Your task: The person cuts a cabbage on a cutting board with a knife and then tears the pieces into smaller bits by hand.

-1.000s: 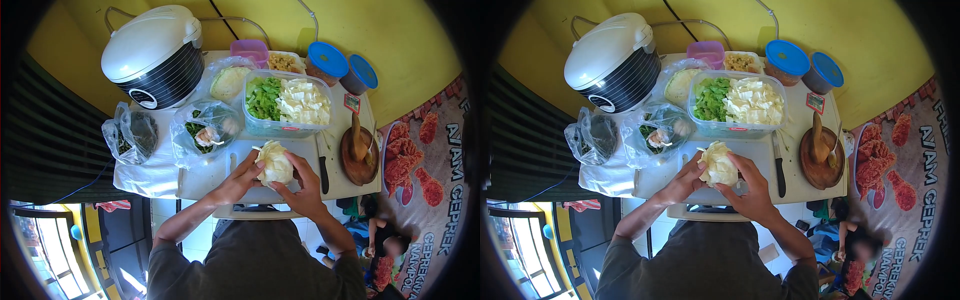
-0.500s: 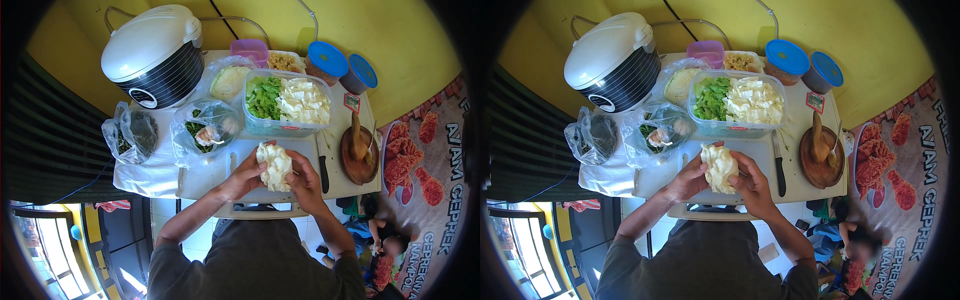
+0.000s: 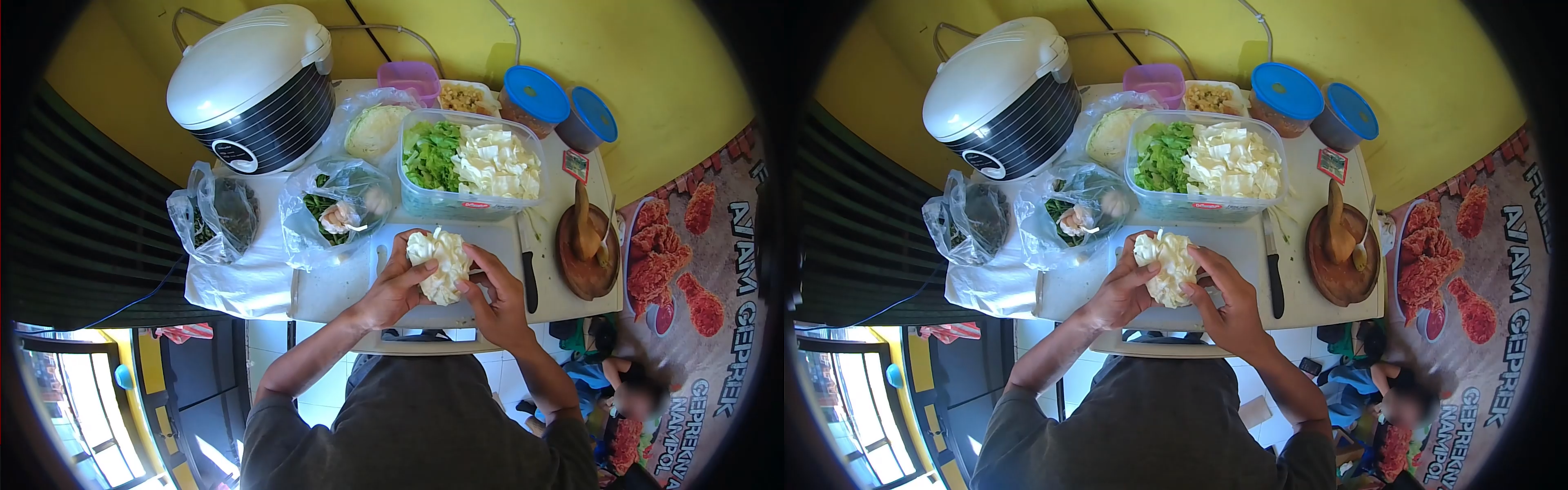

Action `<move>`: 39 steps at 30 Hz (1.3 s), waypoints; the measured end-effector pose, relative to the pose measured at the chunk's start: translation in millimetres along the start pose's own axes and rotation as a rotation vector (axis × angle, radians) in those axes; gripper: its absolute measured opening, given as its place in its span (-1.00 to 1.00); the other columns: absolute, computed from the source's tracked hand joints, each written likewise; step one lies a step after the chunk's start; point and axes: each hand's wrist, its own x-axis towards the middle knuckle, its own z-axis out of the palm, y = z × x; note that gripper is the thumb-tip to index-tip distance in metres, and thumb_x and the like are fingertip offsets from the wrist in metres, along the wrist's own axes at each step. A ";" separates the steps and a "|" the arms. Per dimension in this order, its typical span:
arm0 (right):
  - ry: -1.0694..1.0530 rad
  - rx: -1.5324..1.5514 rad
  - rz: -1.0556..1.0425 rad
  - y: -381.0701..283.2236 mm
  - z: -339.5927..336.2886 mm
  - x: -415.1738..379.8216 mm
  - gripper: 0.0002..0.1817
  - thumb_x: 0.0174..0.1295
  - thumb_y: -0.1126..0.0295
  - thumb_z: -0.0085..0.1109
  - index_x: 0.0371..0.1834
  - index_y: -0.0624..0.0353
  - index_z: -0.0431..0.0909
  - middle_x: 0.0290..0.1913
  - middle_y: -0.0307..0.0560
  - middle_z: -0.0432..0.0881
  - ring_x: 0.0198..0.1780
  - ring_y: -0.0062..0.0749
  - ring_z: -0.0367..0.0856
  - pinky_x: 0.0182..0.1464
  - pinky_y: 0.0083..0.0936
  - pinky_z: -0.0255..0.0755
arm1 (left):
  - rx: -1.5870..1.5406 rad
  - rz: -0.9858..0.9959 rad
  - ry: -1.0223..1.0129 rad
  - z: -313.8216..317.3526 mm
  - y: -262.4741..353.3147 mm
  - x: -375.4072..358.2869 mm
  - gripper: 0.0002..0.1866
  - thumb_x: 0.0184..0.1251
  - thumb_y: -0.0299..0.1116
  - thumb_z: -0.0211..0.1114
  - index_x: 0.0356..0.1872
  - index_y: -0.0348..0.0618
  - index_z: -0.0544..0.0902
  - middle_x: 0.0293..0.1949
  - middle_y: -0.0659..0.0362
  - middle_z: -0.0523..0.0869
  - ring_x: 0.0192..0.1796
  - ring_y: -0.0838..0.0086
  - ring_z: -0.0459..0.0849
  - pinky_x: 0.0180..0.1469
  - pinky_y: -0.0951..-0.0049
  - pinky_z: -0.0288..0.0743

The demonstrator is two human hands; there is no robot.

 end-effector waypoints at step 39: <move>0.078 0.218 0.015 -3.9 -0.8 5.4 -0.85 0.31 0.62 0.36 -0.09 0.33 0.65 -0.14 -0.04 0.68 -0.13 -0.44 0.67 -0.06 -0.51 0.53 | -0.152 0.200 -0.180 -6.7 -2.8 12.5 -0.20 0.09 -0.75 0.12 0.43 0.04 0.26 0.59 -0.07 0.23 0.62 0.06 0.26 0.54 0.02 0.35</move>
